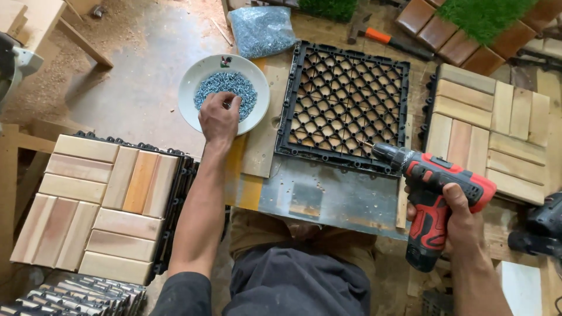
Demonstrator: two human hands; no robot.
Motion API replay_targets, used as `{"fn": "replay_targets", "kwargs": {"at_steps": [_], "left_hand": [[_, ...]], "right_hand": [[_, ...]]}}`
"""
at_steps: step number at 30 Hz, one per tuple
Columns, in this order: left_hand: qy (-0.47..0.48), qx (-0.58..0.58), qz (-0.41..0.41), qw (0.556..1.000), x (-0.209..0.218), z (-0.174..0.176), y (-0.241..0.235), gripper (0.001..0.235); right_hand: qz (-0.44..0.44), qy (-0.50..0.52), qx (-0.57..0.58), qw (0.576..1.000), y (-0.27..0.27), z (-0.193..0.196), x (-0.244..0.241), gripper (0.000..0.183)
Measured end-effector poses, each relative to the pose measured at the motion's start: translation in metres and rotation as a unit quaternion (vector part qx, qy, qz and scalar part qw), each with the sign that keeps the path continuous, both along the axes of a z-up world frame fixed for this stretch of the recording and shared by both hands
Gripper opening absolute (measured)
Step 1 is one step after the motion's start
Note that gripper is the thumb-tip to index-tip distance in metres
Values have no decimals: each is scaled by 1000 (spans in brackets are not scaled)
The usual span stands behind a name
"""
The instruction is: Assembling wooden floor tiles by placing wood slats into a plastic grid and securing them with a power drill.
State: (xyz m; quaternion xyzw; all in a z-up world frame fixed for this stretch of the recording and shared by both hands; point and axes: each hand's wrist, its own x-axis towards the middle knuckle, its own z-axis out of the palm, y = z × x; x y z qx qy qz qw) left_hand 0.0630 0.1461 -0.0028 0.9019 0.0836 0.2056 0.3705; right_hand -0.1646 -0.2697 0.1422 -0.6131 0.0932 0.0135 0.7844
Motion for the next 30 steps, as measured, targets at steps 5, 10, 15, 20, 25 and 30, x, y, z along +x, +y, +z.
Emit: {"fn": "replay_targets", "kwargs": {"at_steps": [5, 10, 15, 20, 25, 30], "left_hand": [[-39, -30, 5, 999, -1, 6, -3, 14], [-47, -212, -97, 971, -30, 27, -71, 14], [264, -734, -186, 597, -81, 62, -162, 15], [282, -831, -171, 448, -98, 27, -199, 15], [295, -838, -165, 428, -104, 21, -206, 15], [362, -777, -235, 459, -94, 21, -191, 25]], "right_hand": [[-36, -9, -54, 998, 7, -5, -10, 61], [-39, -54, -7, 998, 28, -2, -8, 73], [-33, -60, -111, 991, 45, 11, -7, 82], [-46, -60, -136, 988, 50, 14, -12, 76], [-61, -119, -155, 979, 51, 11, -15, 64], [-35, -68, -229, 971, 0, -12, -35, 79]]}}
